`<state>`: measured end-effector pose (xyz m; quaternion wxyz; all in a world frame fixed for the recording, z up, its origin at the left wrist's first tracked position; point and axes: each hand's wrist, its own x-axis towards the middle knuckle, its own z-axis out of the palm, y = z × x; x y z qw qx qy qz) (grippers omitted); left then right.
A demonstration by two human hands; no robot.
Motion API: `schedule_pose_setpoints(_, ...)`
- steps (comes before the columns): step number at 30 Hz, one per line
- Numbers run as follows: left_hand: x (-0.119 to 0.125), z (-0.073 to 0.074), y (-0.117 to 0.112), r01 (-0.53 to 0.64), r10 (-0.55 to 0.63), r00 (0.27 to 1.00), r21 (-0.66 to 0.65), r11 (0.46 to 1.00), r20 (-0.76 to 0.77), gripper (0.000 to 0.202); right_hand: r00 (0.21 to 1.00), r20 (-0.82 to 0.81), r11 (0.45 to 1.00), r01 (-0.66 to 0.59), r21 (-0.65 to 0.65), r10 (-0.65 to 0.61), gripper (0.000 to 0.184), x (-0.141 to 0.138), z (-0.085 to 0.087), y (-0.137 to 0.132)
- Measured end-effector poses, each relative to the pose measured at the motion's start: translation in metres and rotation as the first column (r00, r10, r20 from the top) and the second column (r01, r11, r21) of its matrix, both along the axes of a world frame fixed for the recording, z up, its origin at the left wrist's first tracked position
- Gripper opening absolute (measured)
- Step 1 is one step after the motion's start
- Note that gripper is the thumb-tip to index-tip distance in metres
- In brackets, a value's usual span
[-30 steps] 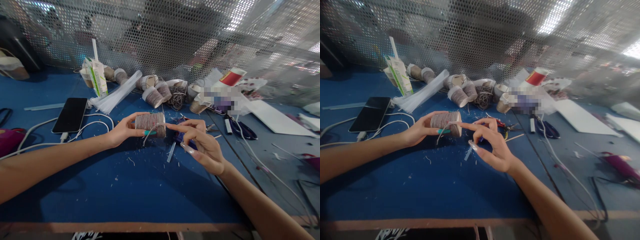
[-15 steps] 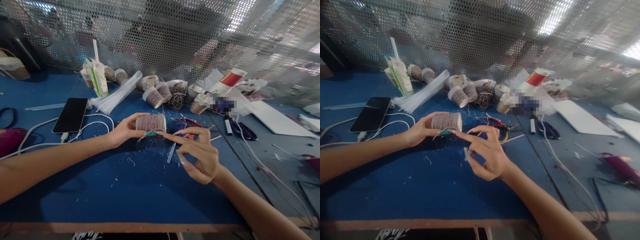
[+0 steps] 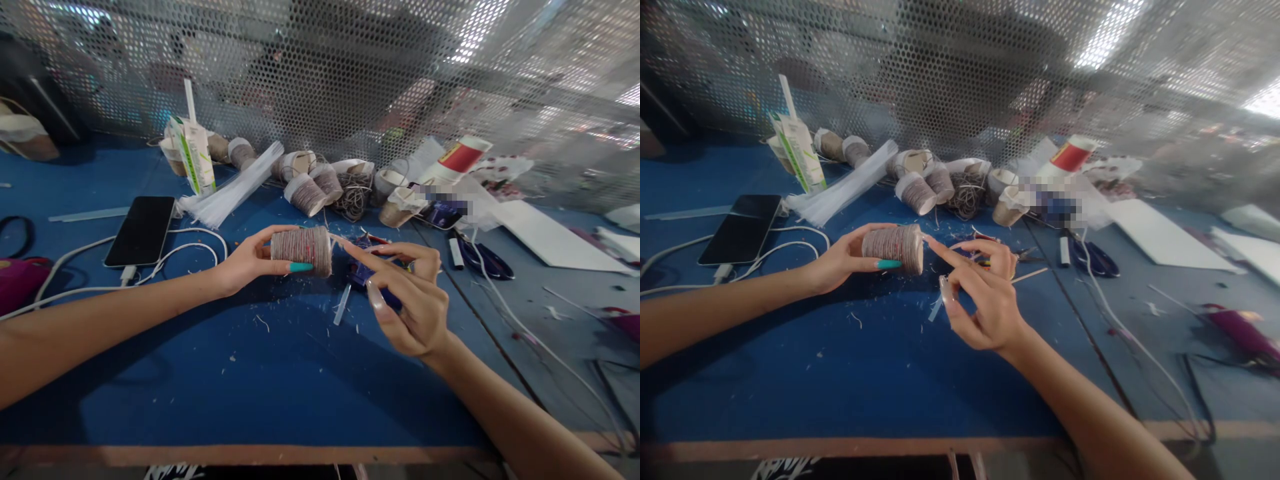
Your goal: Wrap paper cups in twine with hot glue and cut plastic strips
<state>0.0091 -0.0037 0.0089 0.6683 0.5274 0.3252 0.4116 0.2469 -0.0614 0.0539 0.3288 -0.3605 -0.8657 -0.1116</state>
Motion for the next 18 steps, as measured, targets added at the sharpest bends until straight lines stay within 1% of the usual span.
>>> schedule_pose_setpoints(3,0.000,0.000,0.000,0.014,-0.014,1.000,0.006,1.000,-0.007,0.063,0.996,-0.011,0.996,-0.083,-0.026,0.083,0.012,0.002,-0.001,0.003)
schedule_pose_setpoints(5,0.000,0.000,0.001,0.023,-0.023,1.000,0.002,1.000,-0.008,0.065,0.993,-0.013,0.991,-0.117,-0.071,0.116,0.012,0.003,-0.002,0.005)
schedule_pose_setpoints(8,0.000,0.000,0.001,0.035,-0.035,0.999,-0.005,0.999,-0.007,0.066,0.993,-0.004,0.982,-0.118,-0.149,0.118,0.013,0.004,-0.004,0.009)
schedule_pose_setpoints(12,-0.001,-0.002,0.002,0.063,-0.063,0.998,0.019,0.998,-0.009,0.067,0.993,-0.060,0.974,-0.111,-0.199,0.101,0.015,0.006,-0.005,0.013)
schedule_pose_setpoints(15,-0.002,-0.004,0.003,0.107,-0.106,0.994,0.048,0.993,-0.026,0.069,0.992,-0.090,0.964,-0.103,-0.245,0.083,0.016,0.009,-0.005,0.016)
schedule_pose_setpoints(17,-0.003,-0.005,0.003,0.147,-0.145,0.988,0.058,0.987,-0.047,0.071,0.987,-0.138,0.963,-0.110,-0.245,0.077,0.013,0.011,-0.008,0.019)
schedule_pose_setpoints(18,-0.003,-0.005,0.003,0.164,-0.160,0.986,0.061,0.985,-0.052,0.071,0.979,-0.188,0.967,-0.118,-0.228,0.075,0.011,0.012,-0.010,0.020)
